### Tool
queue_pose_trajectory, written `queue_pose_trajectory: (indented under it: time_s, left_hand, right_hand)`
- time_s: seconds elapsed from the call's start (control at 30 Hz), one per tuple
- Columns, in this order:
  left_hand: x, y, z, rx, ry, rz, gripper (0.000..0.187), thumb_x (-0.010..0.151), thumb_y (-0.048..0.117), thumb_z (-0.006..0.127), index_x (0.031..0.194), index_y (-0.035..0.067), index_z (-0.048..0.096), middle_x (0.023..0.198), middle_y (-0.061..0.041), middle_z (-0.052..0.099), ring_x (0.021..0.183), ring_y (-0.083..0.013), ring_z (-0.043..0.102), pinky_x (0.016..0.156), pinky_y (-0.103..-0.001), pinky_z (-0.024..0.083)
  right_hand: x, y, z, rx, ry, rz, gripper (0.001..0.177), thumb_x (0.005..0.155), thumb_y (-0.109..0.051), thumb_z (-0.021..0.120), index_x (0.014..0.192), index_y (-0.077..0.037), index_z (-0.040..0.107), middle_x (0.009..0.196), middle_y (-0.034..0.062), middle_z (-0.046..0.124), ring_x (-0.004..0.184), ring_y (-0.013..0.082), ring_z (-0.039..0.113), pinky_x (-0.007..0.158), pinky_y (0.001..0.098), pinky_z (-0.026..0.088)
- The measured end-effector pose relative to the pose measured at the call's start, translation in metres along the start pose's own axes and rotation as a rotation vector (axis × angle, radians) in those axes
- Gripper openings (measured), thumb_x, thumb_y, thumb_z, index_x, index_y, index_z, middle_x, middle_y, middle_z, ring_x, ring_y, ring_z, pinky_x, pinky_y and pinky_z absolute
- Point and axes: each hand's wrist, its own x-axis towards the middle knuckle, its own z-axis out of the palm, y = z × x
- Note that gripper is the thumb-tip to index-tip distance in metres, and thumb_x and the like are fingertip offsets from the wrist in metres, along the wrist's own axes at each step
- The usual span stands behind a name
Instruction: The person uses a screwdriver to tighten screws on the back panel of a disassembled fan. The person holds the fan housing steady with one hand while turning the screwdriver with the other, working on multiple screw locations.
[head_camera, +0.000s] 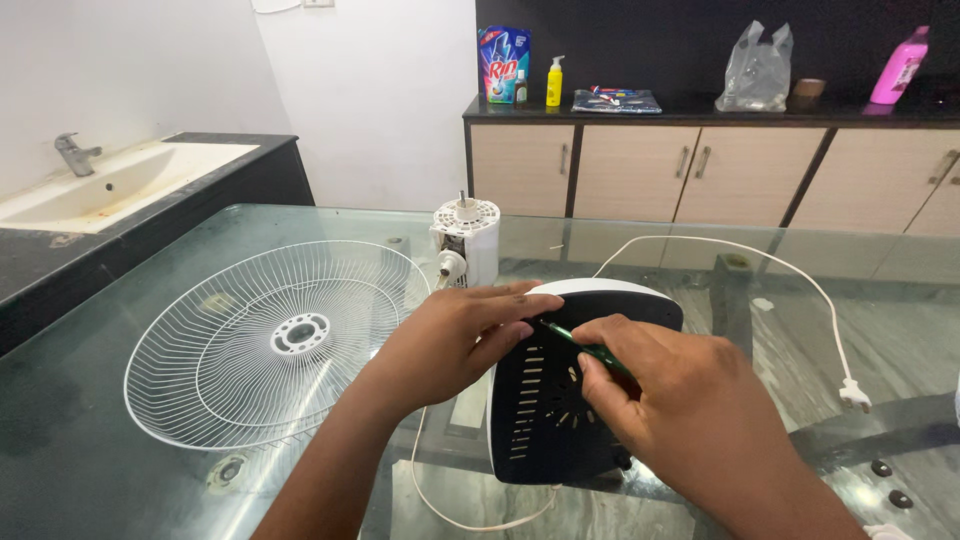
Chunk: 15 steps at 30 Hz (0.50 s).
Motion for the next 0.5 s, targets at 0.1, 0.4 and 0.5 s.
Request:
queue_pose_trajectory:
  time_s: [0.1, 0.4, 0.5]
  left_hand:
    - [0.001, 0.0025, 0.0009, -0.001, 0.033, 0.036, 0.035, 0.095, 0.02, 0.063, 0.13, 0.017, 0.067, 0.127, -0.009, 0.074, 0.082, -0.0219, 0.077, 0.073, -0.035, 0.061]
    - [0.0013, 0.0028, 0.0017, -0.004, 0.025, -0.005, 0.026, 0.098, 0.021, 0.063, 0.122, 0.014, 0.066, 0.093, -0.008, 0.078, 0.08, -0.0207, 0.077, 0.072, -0.035, 0.061]
    - [0.002, 0.0023, 0.0028, -0.014, 0.05, 0.014, 0.026, 0.097, 0.02, 0.063, 0.122, 0.014, 0.067, 0.096, -0.009, 0.078, 0.079, -0.0213, 0.077, 0.072, -0.035, 0.061]
  right_hand:
    - [0.002, -0.0014, -0.0018, -0.026, 0.006, -0.006, 0.027, 0.082, -0.025, 0.074, 0.106, -0.014, 0.071, 0.075, 0.0083, 0.074, 0.054, 0.027, 0.071, 0.051, 0.0412, 0.053]
    - [0.0002, 0.0017, 0.0005, -0.052, 0.034, -0.066, 0.024, 0.082, -0.02, 0.071, 0.105, -0.012, 0.071, 0.072, 0.0081, 0.073, 0.054, 0.0271, 0.071, 0.051, 0.0411, 0.053]
    - [-0.0029, 0.0078, 0.0041, -0.055, -0.005, -0.015, 0.022, 0.087, -0.024, 0.071, 0.107, -0.015, 0.071, 0.073, 0.0049, 0.073, 0.058, 0.0245, 0.071, 0.055, 0.0397, 0.053]
